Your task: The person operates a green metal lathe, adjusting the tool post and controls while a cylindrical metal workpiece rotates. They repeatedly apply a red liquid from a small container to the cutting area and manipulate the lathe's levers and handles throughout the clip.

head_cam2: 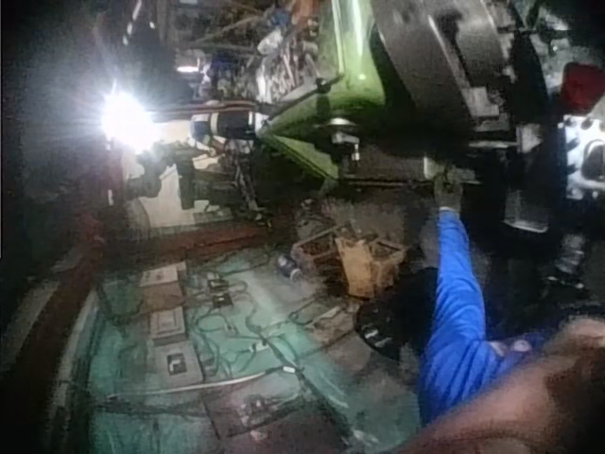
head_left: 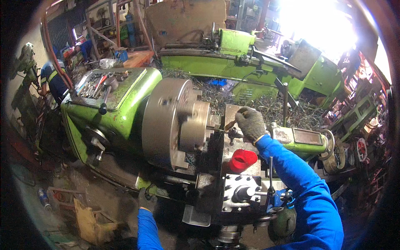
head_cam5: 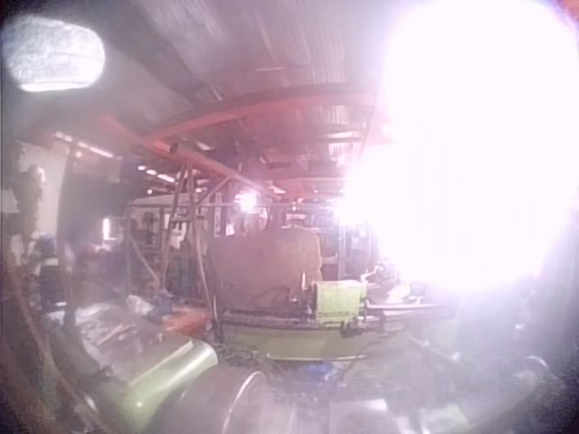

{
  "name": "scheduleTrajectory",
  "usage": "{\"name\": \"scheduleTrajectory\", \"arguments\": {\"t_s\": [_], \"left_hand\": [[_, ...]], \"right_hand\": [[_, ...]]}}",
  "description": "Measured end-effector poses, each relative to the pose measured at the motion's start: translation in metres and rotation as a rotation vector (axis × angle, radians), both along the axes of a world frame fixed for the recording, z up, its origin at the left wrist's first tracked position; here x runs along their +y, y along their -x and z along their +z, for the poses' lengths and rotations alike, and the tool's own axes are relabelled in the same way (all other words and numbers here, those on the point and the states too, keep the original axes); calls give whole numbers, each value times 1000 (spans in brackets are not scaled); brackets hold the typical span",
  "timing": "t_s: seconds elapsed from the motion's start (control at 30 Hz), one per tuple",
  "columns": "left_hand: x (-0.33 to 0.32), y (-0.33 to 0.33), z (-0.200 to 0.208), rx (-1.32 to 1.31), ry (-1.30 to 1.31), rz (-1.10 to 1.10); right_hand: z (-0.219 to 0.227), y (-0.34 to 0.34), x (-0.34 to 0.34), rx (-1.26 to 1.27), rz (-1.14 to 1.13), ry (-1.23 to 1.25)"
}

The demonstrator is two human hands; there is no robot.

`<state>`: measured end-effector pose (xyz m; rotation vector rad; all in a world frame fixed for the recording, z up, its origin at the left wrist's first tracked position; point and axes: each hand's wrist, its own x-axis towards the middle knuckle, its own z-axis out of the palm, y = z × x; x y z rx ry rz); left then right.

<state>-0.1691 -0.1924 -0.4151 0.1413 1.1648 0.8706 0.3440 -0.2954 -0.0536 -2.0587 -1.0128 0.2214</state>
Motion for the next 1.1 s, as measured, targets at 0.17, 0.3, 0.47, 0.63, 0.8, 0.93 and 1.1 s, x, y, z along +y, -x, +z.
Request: {"name": "scheduleTrajectory", "arguments": {"t_s": [0.17,0.3,0.47,0.63,0.8,0.93,1.1], "left_hand": [[1,4,-6,-3,4,80],[-14,-10,2,-30,-170,31],[-51,30,-61,135,-125,67],[-110,60,-70,645,-286,-67],[-159,109,-70,1078,-337,-654],[-190,132,-83,1300,-527,-1312],[-226,136,-74,1300,-940,-1864]], "right_hand": [[-1,-20,-45,212,-37,-257],[0,-31,-105,286,19,-219],[-29,-24,-153,219,12,-9],[-33,-12,-210,202,-169,-53],[1,31,-238,251,-139,-296],[0,65,-245,274,-22,-310],[-8,71,-235,140,83,-108]]}}
